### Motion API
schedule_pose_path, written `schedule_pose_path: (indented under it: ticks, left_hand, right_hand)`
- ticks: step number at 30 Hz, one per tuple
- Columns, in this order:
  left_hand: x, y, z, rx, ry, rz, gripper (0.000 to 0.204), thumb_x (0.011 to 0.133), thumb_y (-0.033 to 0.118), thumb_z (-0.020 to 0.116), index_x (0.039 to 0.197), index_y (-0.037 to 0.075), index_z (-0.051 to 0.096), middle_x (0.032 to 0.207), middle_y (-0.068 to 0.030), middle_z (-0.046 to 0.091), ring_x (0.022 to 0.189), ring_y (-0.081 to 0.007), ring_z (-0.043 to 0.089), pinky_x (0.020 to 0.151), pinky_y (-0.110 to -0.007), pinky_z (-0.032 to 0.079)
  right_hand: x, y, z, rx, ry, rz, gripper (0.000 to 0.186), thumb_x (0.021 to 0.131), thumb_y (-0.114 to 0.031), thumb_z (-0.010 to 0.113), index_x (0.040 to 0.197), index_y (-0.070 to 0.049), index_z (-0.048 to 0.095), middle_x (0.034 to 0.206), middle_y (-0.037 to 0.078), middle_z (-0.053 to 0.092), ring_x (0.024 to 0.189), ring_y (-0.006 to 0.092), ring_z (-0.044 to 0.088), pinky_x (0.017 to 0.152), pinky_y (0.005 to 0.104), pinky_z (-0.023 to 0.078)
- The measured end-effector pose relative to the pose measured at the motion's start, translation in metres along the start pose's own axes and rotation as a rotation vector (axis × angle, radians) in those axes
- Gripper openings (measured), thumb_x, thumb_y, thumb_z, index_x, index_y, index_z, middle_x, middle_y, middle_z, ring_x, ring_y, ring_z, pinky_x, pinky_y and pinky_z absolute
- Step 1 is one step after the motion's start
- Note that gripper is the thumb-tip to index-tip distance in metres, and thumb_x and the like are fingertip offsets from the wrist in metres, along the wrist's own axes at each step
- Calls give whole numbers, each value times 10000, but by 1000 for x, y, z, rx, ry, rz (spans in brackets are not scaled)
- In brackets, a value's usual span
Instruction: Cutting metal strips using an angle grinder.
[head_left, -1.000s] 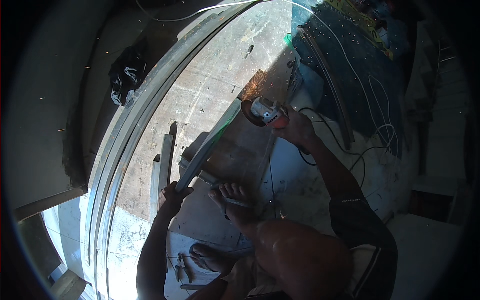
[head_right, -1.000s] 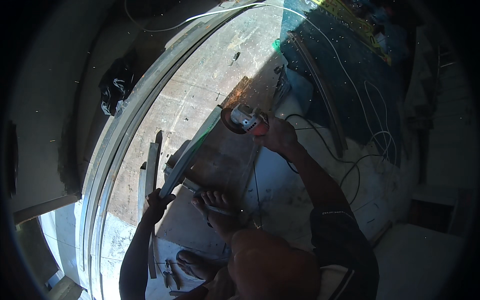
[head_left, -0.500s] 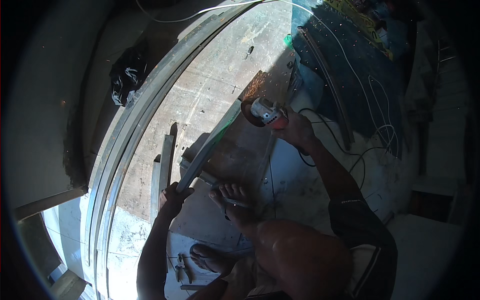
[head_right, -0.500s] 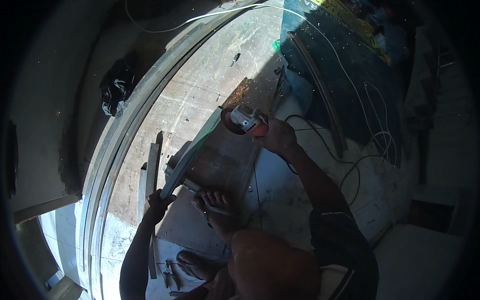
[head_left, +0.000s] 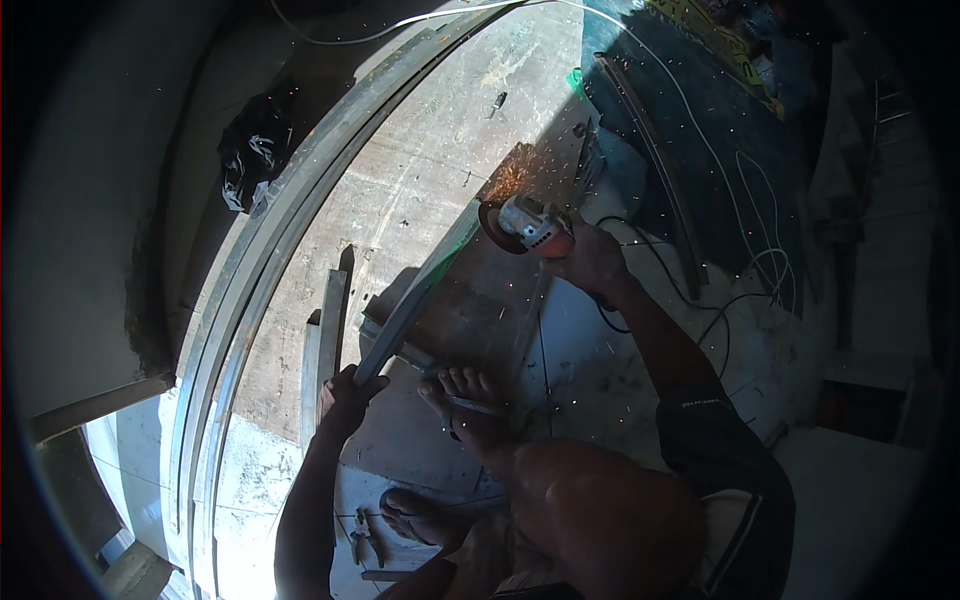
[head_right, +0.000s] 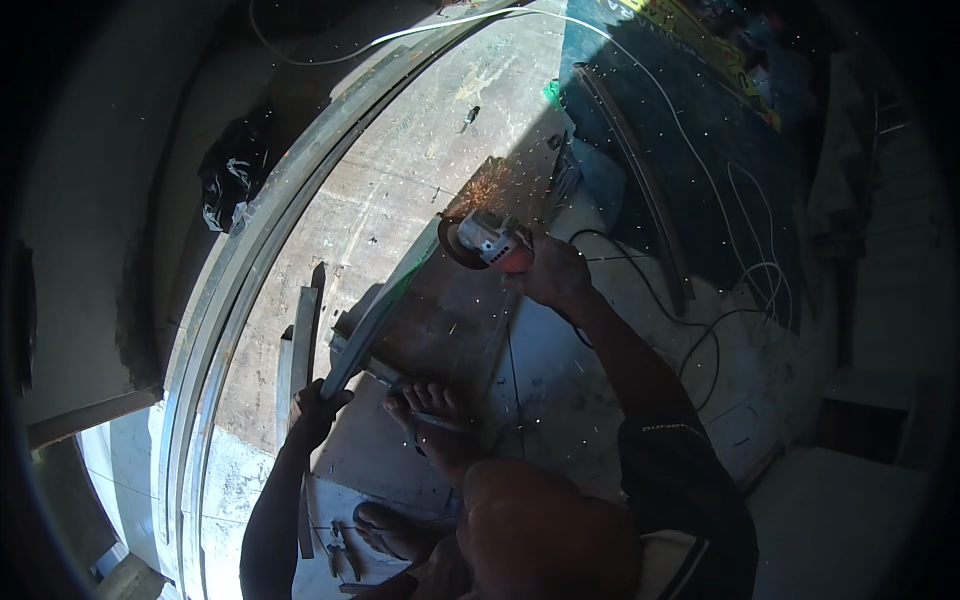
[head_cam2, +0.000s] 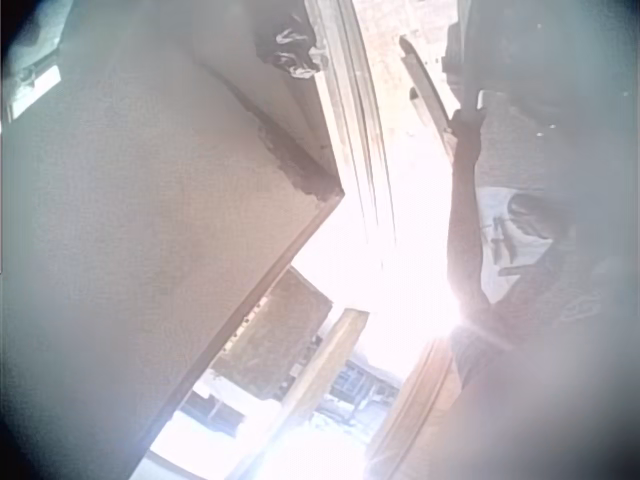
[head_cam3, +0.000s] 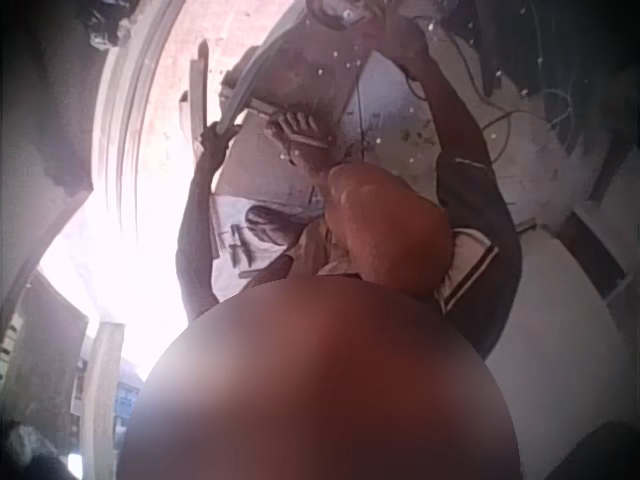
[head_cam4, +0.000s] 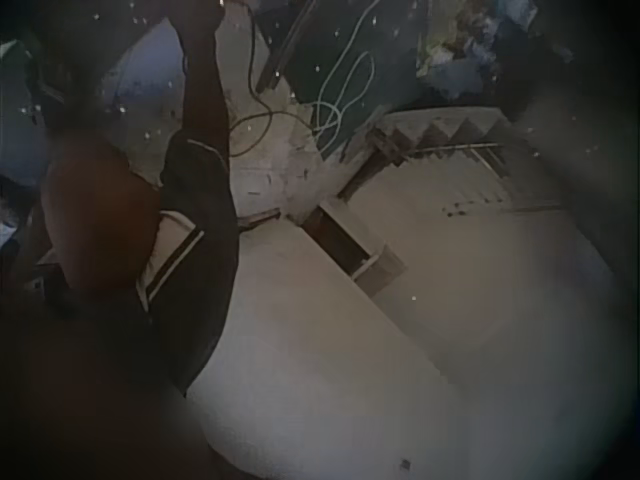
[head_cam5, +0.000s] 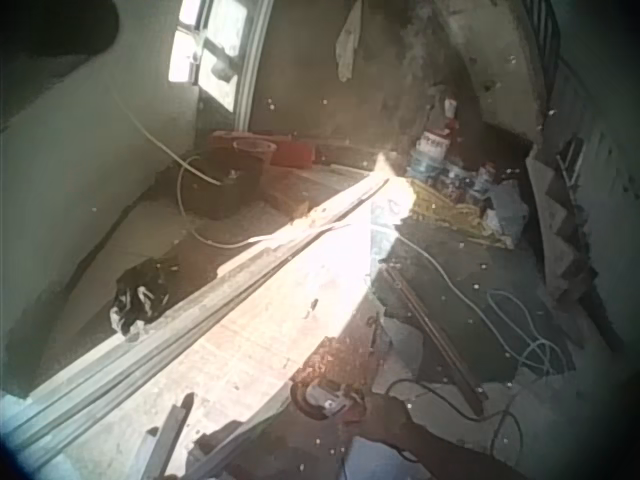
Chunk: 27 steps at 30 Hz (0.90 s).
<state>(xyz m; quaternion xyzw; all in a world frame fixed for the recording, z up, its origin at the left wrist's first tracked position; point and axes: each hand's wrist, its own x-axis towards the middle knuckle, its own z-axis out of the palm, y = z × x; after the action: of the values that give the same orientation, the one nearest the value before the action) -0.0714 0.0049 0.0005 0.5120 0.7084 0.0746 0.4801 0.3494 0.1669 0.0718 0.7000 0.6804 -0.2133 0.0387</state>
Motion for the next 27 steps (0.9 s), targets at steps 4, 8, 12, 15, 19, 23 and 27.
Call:
schedule_pose_path:
  ticks: [4, 8, 12, 15, 19, 23, 27]
  left_hand:
    - [-2, 6, -2, -9, -6, 1, 479, 836, 482, 783, 877, 24, 649, 708, -184, 637, 658, -338, 639, 614, -447, 464]
    - [-3, 8, -2, -27, -13, -1, 494, 835, 491, 787, 879, 20, 644, 706, -182, 634, 650, -326, 632, 614, -446, 463]
    - [-5, 9, -1, -8, -15, -35, 516, 830, 518, 786, 881, 26, 640, 711, -180, 633, 656, -332, 625, 620, -450, 463]
    - [-7, 10, 0, 58, -8, -28, 523, 827, 533, 783, 887, 33, 643, 721, -179, 636, 674, -348, 626, 629, -456, 467]
    - [-6, 10, 0, 26, -24, -17, 532, 820, 547, 782, 895, 37, 649, 732, -179, 641, 690, -367, 627, 637, -461, 471]
    - [-4, 10, -1, 12, -26, -23, 512, 824, 522, 784, 904, 32, 659, 745, -186, 652, 691, -342, 643, 641, -454, 477]
    - [-5, 12, -2, -18, -29, -42, 485, 830, 477, 791, 902, 15, 662, 740, -194, 656, 676, -313, 650, 634, -444, 477]
  right_hand:
    - [-1, -3, -1, -15, 22, -1, 859, 667, -413, 881, 1344, -54, 494, 1128, 203, 694, 1048, 398, 681, 900, 484, 550]
    - [0, -3, 0, 1, 27, -8, 847, 673, -412, 879, 1341, -59, 498, 1122, 206, 699, 1036, 403, 685, 897, 487, 551]
    - [1, -3, 0, 1, 31, -12, 830, 681, -410, 869, 1338, -62, 501, 1129, 207, 699, 1038, 399, 686, 896, 486, 552]
    - [2, -4, 0, 14, 53, -24, 824, 680, -410, 860, 1334, -58, 502, 1127, 202, 699, 1035, 394, 687, 896, 482, 553]
    - [5, -2, 0, -40, 28, -4, 804, 670, -414, 848, 1310, -57, 518, 1118, 203, 699, 1029, 389, 693, 887, 476, 559]
    - [7, 4, 0, -48, 41, -14, 843, 670, -420, 861, 1335, -54, 496, 1113, 210, 695, 1020, 399, 689, 889, 480, 555]
    - [6, 9, 1, -70, 28, 22, 824, 670, -418, 862, 1318, -55, 505, 1113, 207, 697, 1022, 396, 689, 889, 479, 554]
